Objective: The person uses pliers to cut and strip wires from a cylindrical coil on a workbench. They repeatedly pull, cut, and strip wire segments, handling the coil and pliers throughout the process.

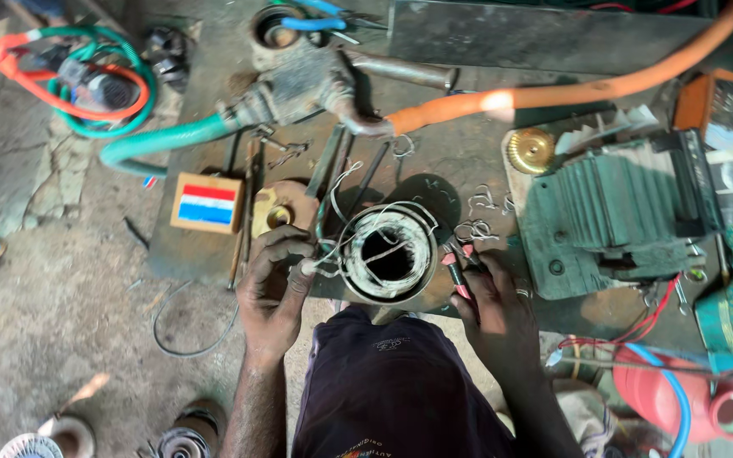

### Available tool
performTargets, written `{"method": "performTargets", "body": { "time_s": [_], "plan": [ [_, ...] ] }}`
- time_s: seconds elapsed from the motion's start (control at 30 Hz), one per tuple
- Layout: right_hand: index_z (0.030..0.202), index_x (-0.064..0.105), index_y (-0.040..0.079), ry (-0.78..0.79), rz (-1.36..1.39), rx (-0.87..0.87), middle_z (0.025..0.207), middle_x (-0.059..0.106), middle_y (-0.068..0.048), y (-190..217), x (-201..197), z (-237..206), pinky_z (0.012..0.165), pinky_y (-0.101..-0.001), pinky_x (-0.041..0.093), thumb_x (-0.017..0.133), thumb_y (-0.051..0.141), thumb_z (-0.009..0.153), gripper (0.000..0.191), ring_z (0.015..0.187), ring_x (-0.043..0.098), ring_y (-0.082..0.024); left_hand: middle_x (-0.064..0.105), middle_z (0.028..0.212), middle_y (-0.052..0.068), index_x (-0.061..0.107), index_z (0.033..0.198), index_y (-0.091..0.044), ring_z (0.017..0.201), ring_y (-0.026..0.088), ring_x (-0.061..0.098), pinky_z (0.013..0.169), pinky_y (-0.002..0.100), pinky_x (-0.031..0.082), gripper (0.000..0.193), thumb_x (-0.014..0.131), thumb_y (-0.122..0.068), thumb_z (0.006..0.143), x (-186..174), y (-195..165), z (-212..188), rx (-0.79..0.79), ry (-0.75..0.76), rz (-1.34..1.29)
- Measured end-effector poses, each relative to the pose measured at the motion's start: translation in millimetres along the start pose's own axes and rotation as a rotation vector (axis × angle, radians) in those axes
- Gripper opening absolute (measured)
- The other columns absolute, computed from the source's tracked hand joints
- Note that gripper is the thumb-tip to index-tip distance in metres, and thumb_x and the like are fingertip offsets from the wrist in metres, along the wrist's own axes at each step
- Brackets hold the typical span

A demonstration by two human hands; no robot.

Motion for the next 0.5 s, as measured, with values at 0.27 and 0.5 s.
{"method": "performTargets", "body": {
  "time_s": [0.27,0.5],
  "plan": [
    [0.117,0.061,0.009,0.133,-0.095,0.108,0.122,0.06,-0.02,-46.4,10.7,-19.5,0.083,-0.0506,0.051,0.066,0.026,0.089,0.033,0.098,0.065,-0.039,0.06,0.127,0.011,0.067,0.115,0.002,0.118,0.018,0.061,0.101,0.032,0.054,0.018,0.069,0.002,0.097,2.6,-16.5,-60.1,0.02,-0.098,0.123],
    [0.124,0.048,0.006,0.078,0.865,0.211,0.105,0.064,-0.014,-86.5,10.0,-45.7,0.062,-0.0321,0.05,0.057,0.011,0.101,0.025,0.079,0.064,-0.015,0.062,0.126,0.011,0.065,0.117,0.003,0.116,0.017,0.062,0.1,0.032,0.054,0.02,0.067,0.002,0.098,12.3,-20.9,-84.0,0.002,-0.118,0.134]
  ]
}}
Point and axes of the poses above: each hand's wrist, its own z-axis towards the middle knuckle, its own x-axis out of the palm, y = z × x, the point moved 2 cm from there along z, towards the middle knuckle
